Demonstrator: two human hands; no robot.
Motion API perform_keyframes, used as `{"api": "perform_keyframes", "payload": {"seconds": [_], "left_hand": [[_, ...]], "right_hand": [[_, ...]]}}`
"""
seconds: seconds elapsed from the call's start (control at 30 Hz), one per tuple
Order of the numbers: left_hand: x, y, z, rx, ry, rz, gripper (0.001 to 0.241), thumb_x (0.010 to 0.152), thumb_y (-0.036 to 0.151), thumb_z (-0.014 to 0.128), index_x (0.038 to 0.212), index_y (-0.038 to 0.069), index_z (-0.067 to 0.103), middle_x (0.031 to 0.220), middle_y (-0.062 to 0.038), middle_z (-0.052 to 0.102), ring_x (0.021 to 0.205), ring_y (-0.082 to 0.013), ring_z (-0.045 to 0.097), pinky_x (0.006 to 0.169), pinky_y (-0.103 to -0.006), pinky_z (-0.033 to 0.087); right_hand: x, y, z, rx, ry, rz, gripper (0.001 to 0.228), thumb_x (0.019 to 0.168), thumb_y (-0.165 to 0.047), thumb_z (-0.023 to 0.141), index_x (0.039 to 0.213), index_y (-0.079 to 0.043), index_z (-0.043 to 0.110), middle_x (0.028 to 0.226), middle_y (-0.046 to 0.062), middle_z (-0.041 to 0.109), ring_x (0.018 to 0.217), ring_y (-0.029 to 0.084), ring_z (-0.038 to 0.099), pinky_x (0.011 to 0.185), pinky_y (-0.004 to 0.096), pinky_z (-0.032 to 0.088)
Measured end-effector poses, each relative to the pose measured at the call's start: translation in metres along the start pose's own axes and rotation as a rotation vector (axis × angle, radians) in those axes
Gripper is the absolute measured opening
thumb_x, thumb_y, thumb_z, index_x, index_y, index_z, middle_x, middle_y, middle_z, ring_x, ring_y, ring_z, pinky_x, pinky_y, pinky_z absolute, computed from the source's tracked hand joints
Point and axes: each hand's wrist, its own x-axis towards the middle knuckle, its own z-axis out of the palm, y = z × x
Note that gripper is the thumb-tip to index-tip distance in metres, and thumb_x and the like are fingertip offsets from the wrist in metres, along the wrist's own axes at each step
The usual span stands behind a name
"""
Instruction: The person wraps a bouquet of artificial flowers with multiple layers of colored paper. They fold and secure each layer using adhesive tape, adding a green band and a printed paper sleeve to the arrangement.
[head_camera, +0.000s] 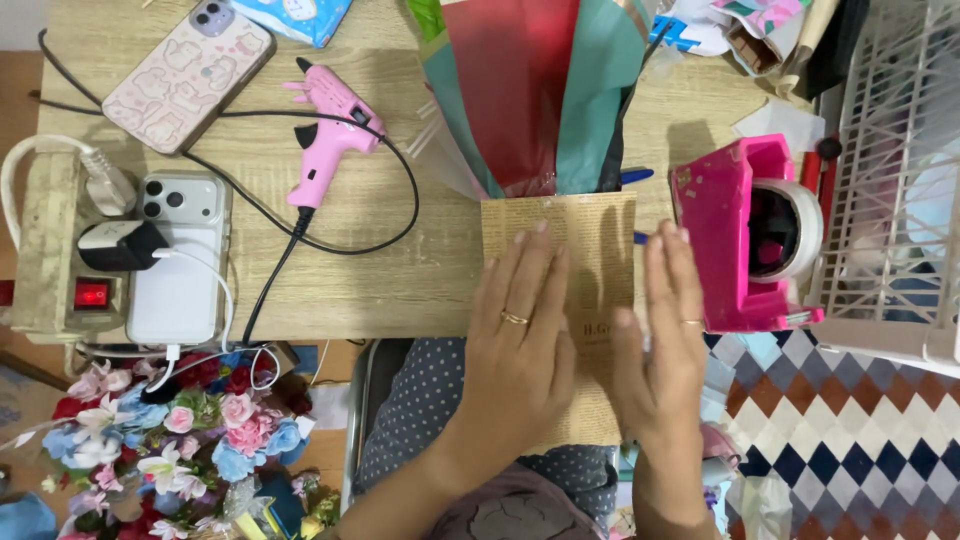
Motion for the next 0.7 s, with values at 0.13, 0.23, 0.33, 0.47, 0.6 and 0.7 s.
{"api": "perform_keyframes", "payload": {"seconds": [0.13,0.23,0.33,0.47,0.6,0.7], "left_hand": [[-0.011,-0.008,0.023,0.072,-0.151,-0.105,0.05,0.105,0.013,0.035,0.152,-0.005,0.034,0.162,-0.022,0.03,0.153,-0.0387,0.028,0.127,-0.053,0.025],[-0.012,-0.013,0.027,0.105,-0.176,-0.11,0.052,0.106,0.016,0.031,0.153,-0.004,0.031,0.162,-0.022,0.029,0.154,-0.0386,0.026,0.128,-0.0517,0.022],[-0.009,-0.016,0.028,0.111,-0.194,-0.092,0.052,0.106,0.017,0.029,0.153,-0.005,0.031,0.162,-0.022,0.029,0.154,-0.0389,0.026,0.128,-0.051,0.022],[-0.005,-0.016,0.028,0.106,-0.164,-0.068,0.049,0.105,0.015,0.034,0.148,-0.007,0.04,0.159,-0.022,0.035,0.151,-0.0382,0.031,0.126,-0.0512,0.025],[-0.006,-0.016,0.028,0.101,-0.177,-0.071,0.049,0.105,0.016,0.036,0.148,-0.007,0.041,0.159,-0.022,0.034,0.151,-0.0386,0.031,0.126,-0.0516,0.025],[-0.009,-0.019,0.036,0.111,-0.144,-0.072,0.048,0.107,0.017,0.033,0.148,-0.007,0.04,0.158,-0.022,0.037,0.151,-0.0388,0.032,0.126,-0.0509,0.026]], "right_hand": [[0.0,0.009,0.017,0.012,-0.316,0.006,0.062,0.111,-0.031,0.033,0.162,-0.003,0.009,0.171,0.021,0.003,0.161,0.04,-0.004,0.133,0.055,0.003],[0.002,0.013,0.022,0.006,-0.376,0.031,0.07,0.11,-0.046,0.026,0.162,-0.004,0.004,0.171,0.02,-0.003,0.16,0.039,-0.01,0.131,0.054,-0.003],[0.004,0.013,0.023,-0.004,-0.382,0.055,0.074,0.108,-0.052,0.023,0.162,-0.006,0.002,0.171,0.018,-0.006,0.16,0.038,-0.011,0.13,0.055,-0.005],[0.007,0.015,0.024,-0.047,-0.354,0.081,0.076,0.107,-0.055,0.021,0.163,-0.005,0.008,0.171,0.02,-0.003,0.16,0.04,-0.008,0.128,0.058,-0.005],[0.012,0.01,0.024,-0.05,-0.358,0.091,0.084,0.103,-0.064,0.015,0.162,-0.004,0.01,0.171,0.021,-0.003,0.159,0.04,-0.01,0.127,0.06,-0.009],[0.011,0.015,0.028,-0.029,-0.371,0.083,0.085,0.103,-0.065,0.012,0.163,-0.005,0.005,0.171,0.019,-0.007,0.16,0.036,-0.012,0.128,0.058,-0.012]]}}
